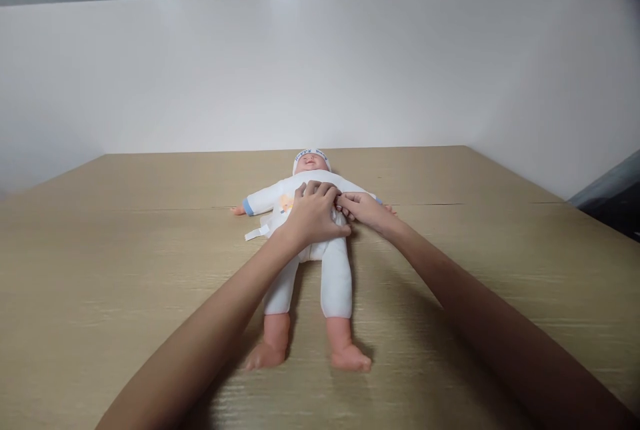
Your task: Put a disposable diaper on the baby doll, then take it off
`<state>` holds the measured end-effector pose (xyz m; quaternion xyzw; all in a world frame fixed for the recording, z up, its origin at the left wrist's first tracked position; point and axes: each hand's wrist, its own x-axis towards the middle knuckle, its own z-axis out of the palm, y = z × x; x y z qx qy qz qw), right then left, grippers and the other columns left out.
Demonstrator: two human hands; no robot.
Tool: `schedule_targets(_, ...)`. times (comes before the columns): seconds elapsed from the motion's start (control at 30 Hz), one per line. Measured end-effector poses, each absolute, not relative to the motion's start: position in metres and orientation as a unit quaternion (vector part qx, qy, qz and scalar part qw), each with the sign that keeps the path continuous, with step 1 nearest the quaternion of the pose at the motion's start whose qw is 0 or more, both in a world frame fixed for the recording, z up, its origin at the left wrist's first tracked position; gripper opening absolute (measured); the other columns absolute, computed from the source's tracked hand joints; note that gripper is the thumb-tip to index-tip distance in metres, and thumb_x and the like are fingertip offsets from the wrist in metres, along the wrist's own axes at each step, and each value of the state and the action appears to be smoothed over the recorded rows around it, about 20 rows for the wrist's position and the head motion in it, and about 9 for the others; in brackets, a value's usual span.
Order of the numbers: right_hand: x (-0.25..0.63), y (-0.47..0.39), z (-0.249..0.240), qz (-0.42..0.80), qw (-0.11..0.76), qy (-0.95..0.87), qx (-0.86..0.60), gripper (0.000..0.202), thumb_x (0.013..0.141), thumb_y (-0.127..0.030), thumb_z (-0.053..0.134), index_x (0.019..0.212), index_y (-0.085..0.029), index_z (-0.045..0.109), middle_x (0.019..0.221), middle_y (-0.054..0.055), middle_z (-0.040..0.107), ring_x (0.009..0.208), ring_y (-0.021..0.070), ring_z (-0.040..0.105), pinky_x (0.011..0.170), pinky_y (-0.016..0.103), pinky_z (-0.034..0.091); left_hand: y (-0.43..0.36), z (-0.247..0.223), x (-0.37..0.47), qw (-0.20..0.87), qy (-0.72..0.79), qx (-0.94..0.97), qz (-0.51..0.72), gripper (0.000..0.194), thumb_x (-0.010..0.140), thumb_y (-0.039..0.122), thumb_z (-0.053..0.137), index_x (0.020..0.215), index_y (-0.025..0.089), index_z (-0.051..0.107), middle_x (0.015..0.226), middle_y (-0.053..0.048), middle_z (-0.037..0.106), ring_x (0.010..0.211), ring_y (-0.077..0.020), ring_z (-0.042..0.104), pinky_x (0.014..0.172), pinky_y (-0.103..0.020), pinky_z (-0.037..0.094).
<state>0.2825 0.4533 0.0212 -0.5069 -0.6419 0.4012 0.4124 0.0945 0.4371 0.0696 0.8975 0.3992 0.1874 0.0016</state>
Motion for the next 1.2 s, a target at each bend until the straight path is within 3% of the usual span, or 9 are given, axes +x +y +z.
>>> schedule_targets(0.17, 0.276, 0.436, 0.022, 0.354, 0.448, -0.636, -0.52, 0.042, 0.091, -0.065, 0.068, 0.089, -0.023, 0.065, 0.086, 0.002, 0.071, 0.078, 0.0188, 0.064, 0.07, 0.031, 0.052, 0.436, 0.071, 0.094, 0.009, 0.402, 0.897, 0.185, 0.06, 0.077, 0.053, 0.079, 0.127, 0.025, 0.063, 0.145, -0.01, 0.066, 0.14, -0.0409, 0.049, 0.121, -0.059, 0.037)
schedule_targets(0.27, 0.272, 0.413, 0.019, 0.233, 0.488, -0.673, -0.506, 0.031, 0.097, -0.053, 0.068, 0.108, -0.023, 0.069, 0.109, 0.008, 0.076, 0.1, 0.0245, 0.07, 0.09, 0.039, 0.058, 0.434, 0.07, 0.094, 0.011, 0.406, 0.897, 0.176, 0.057, 0.079, 0.051, 0.078, 0.127, 0.024, 0.063, 0.149, -0.011, 0.065, 0.142, -0.0425, 0.048, 0.122, -0.06, 0.037)
schedule_targets(0.43, 0.282, 0.385, 0.005, 0.102, 0.469, -0.784, -0.394, 0.041, 0.112, -0.042, 0.051, 0.149, -0.028, 0.062, 0.153, 0.01, 0.066, 0.147, 0.0291, 0.056, 0.127, 0.054, 0.041, 0.435, 0.075, 0.092, 0.037, 0.397, 0.9, 0.175, 0.077, 0.079, 0.05, 0.08, 0.145, 0.02, 0.055, 0.152, -0.016, 0.062, 0.148, -0.0463, 0.045, 0.125, -0.067, 0.033)
schedule_targets(0.53, 0.291, 0.385, -0.002, 0.119, 0.438, -0.81, -0.372, 0.051, 0.115, -0.046, 0.042, 0.163, -0.032, 0.051, 0.166, 0.007, 0.056, 0.156, 0.0286, 0.049, 0.13, 0.056, 0.038, 0.445, 0.091, 0.073, 0.16, 0.309, 0.92, 0.181, 0.094, 0.079, 0.052, 0.082, 0.16, 0.026, 0.041, 0.165, -0.014, 0.052, 0.156, -0.0417, 0.042, 0.127, -0.061, 0.035)
schedule_targets(0.6, 0.294, 0.387, -0.004, 0.12, 0.432, -0.817, -0.362, 0.053, 0.116, -0.047, 0.039, 0.166, -0.034, 0.047, 0.169, 0.005, 0.053, 0.158, 0.0282, 0.046, 0.131, 0.056, 0.036, 0.455, 0.104, 0.05, 0.27, 0.274, 0.898, 0.215, 0.085, 0.089, 0.056, 0.073, 0.162, 0.03, 0.038, 0.172, -0.011, 0.044, 0.158, -0.034, 0.044, 0.125, -0.05, 0.042)
schedule_targets(0.67, 0.294, 0.388, -0.005, 0.115, 0.433, -0.821, -0.355, 0.053, 0.116, -0.048, 0.038, 0.168, -0.035, 0.045, 0.17, 0.004, 0.052, 0.159, 0.028, 0.044, 0.132, 0.056, 0.035, 0.466, 0.112, 0.024, 0.32, 0.33, 0.853, 0.249, 0.067, 0.097, 0.061, 0.063, 0.154, 0.029, 0.047, 0.171, -0.009, 0.046, 0.154, -0.0305, 0.049, 0.12, -0.044, 0.047)
schedule_targets(0.83, 0.291, 0.386, -0.006, 0.109, 0.429, -0.819, -0.365, 0.054, 0.116, -0.05, 0.038, 0.168, -0.035, 0.044, 0.172, 0.005, 0.05, 0.16, 0.0284, 0.044, 0.132, 0.056, 0.035, 0.482, 0.105, -0.026, 0.31, 0.496, 0.794, 0.164, 0.058, 0.092, 0.075, 0.064, 0.117, 0.023, 0.068, 0.129, -0.01, 0.074, 0.117, -0.0316, 0.067, 0.095, -0.04, 0.053)
schedule_targets(1.0, 0.29, 0.387, -0.01, 0.126, 0.436, -0.811, -0.369, 0.053, 0.115, -0.049, 0.041, 0.167, -0.036, 0.046, 0.172, 0.005, 0.049, 0.159, 0.0281, 0.044, 0.134, 0.056, 0.033, 0.482, 0.09, -0.036, 0.404, 0.42, 0.796, 0.163, 0.052, 0.091, 0.073, 0.067, 0.094, 0.021, 0.068, 0.096, -0.005, 0.07, 0.09, -0.0242, 0.062, 0.083, -0.037, 0.049)
schedule_targets(1.2, 0.289, 0.384, -0.008, 0.117, 0.436, -0.813, -0.369, 0.051, 0.116, -0.047, 0.04, 0.166, -0.038, 0.046, 0.171, 0.003, 0.051, 0.159, 0.0286, 0.045, 0.133, 0.055, 0.035, 0.487, 0.076, -0.037, 0.43, 0.406, 0.776, 0.22, 0.053, 0.09, 0.073, 0.069, 0.105, 0.021, 0.068, 0.101, -0.005, 0.073, 0.091, -0.022, 0.064, 0.081, -0.034, 0.052)
